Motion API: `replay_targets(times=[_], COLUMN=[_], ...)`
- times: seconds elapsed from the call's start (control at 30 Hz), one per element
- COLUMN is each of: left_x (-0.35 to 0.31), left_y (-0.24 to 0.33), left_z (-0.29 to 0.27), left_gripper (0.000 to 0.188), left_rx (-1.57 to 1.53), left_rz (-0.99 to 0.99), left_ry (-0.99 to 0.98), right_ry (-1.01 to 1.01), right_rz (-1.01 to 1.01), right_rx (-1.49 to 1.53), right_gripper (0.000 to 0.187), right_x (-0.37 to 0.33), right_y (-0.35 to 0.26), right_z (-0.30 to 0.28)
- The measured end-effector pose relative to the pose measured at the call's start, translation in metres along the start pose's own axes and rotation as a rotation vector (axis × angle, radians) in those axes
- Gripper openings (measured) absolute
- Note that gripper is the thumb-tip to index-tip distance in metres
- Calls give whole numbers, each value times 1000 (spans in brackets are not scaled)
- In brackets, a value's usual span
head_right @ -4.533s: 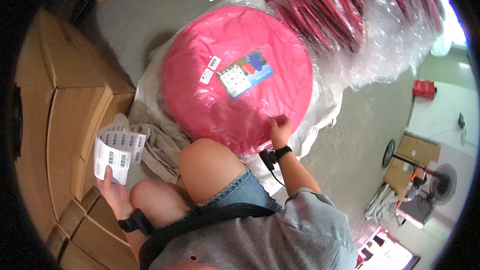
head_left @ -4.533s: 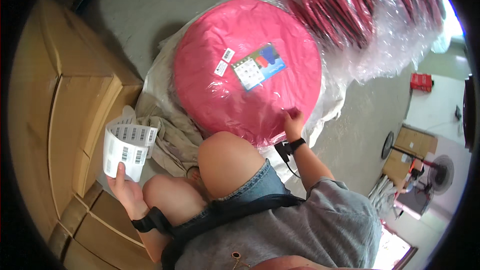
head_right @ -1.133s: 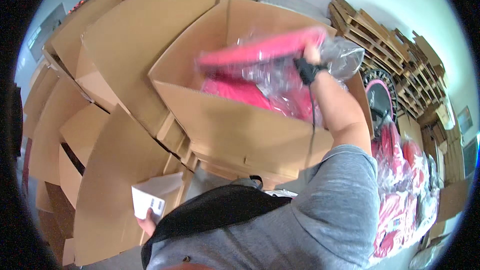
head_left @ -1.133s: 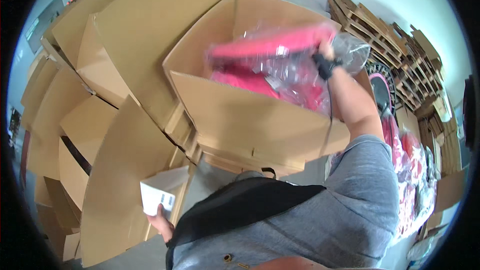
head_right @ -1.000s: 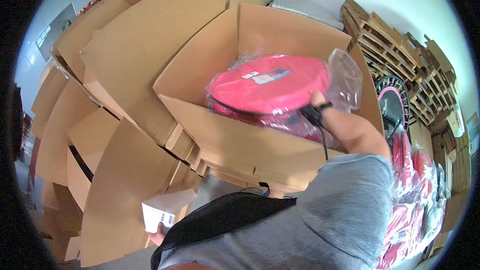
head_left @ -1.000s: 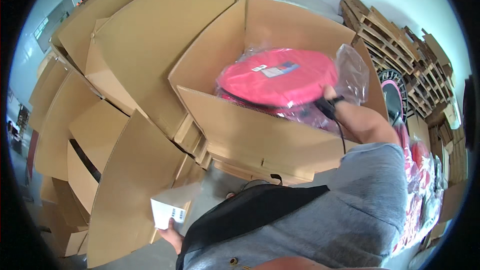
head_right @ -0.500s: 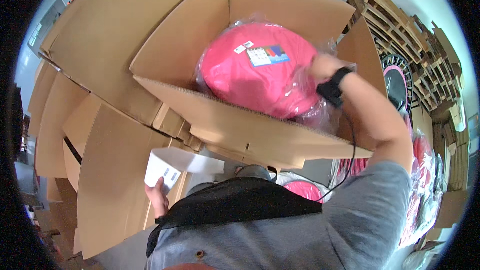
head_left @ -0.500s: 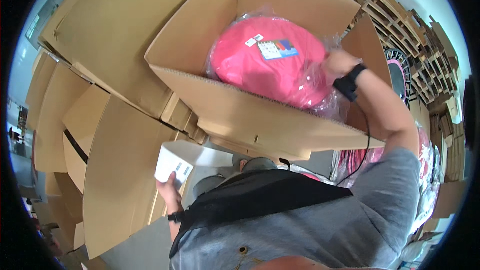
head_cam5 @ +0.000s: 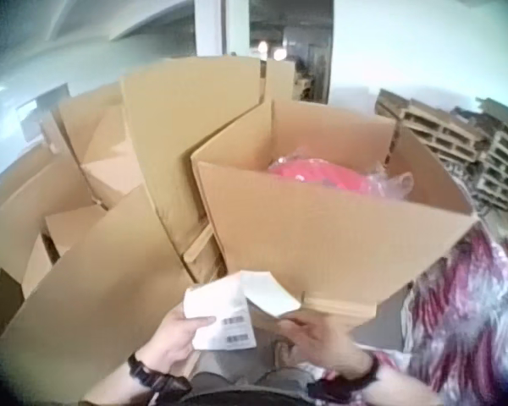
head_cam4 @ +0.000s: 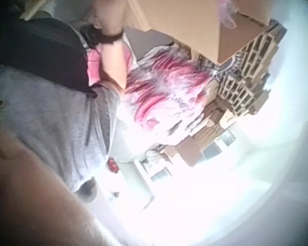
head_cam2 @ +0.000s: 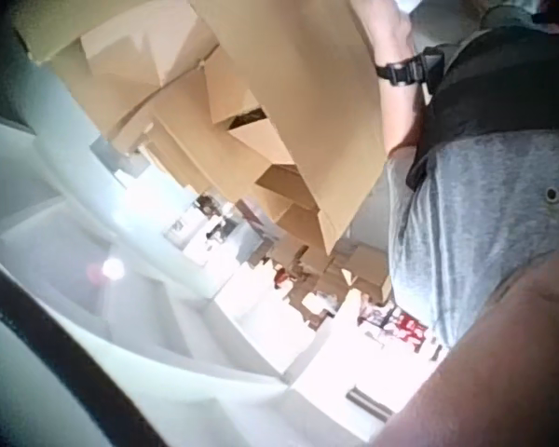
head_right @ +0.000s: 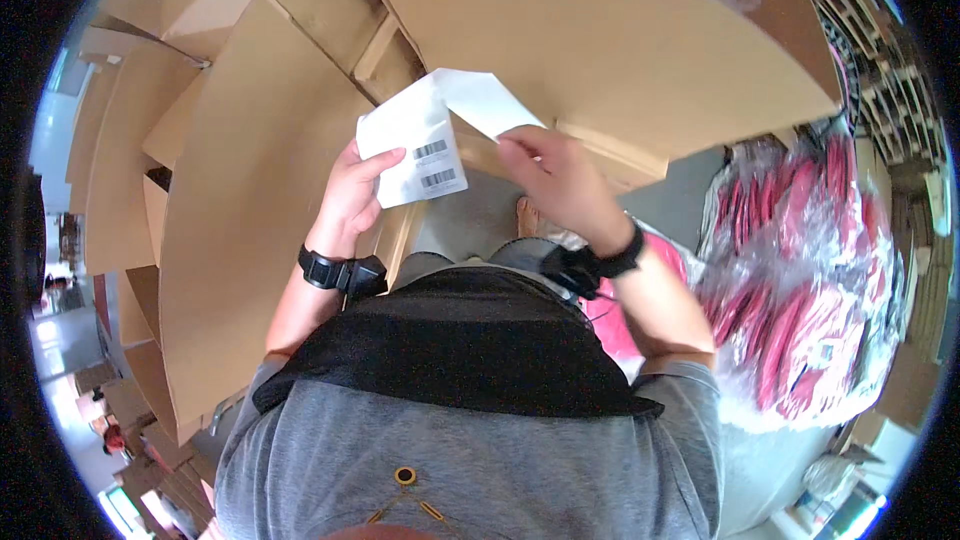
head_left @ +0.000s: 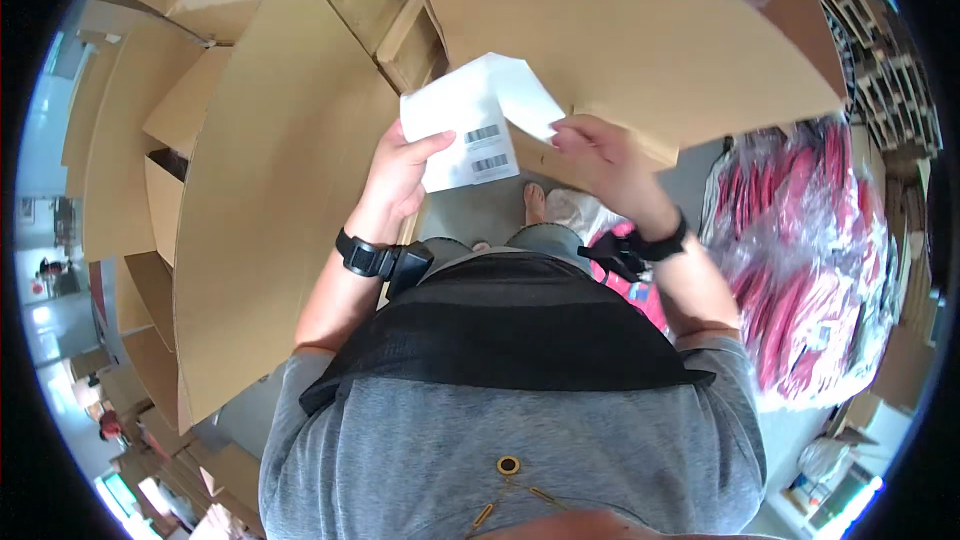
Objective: The person repeatedly picks up a pink circular item wrapped in plastic, peels a label from a roll, and sticks it onto the item. They then place the labeled item into a cardboard box. This process is repeated multiple times.
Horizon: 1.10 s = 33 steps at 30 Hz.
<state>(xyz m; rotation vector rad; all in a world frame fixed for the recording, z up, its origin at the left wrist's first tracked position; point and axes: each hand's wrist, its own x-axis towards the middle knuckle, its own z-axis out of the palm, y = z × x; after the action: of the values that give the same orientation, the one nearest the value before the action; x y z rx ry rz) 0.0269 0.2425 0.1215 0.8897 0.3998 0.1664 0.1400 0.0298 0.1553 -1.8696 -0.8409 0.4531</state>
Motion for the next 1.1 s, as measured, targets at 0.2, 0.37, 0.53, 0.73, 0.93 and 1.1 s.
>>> replay_targets(times=[0.2, 0.37, 0.53, 0.73, 0.93, 1.1], left_x=[-42, -70, -105, -141, -179, -211], left_y=[-26, -53, -86, -156, -225, -259], left_z=[22, 39, 86, 148, 209, 243], left_gripper=[38, 36, 36, 33, 28, 29], left_rx=[99, -18, 179, 235, 325, 244], left_rz=[-114, -326, -355, -435, -489, -403], left_ry=[-185, -367, -394, -418, -375, -443], right_ry=[112, 404, 525, 631, 780, 703], right_rz=[245, 263, 251, 437, -102, -211], right_rx=[642, 797, 485, 695, -498, -671], right_gripper=[23, 22, 25, 25, 30, 28], right_x=[-57, -117, -179, -275, -381, -422], right_y=[7, -10, 12, 21, 26, 41], right_z=[69, 58, 43, -2, -54, -61])
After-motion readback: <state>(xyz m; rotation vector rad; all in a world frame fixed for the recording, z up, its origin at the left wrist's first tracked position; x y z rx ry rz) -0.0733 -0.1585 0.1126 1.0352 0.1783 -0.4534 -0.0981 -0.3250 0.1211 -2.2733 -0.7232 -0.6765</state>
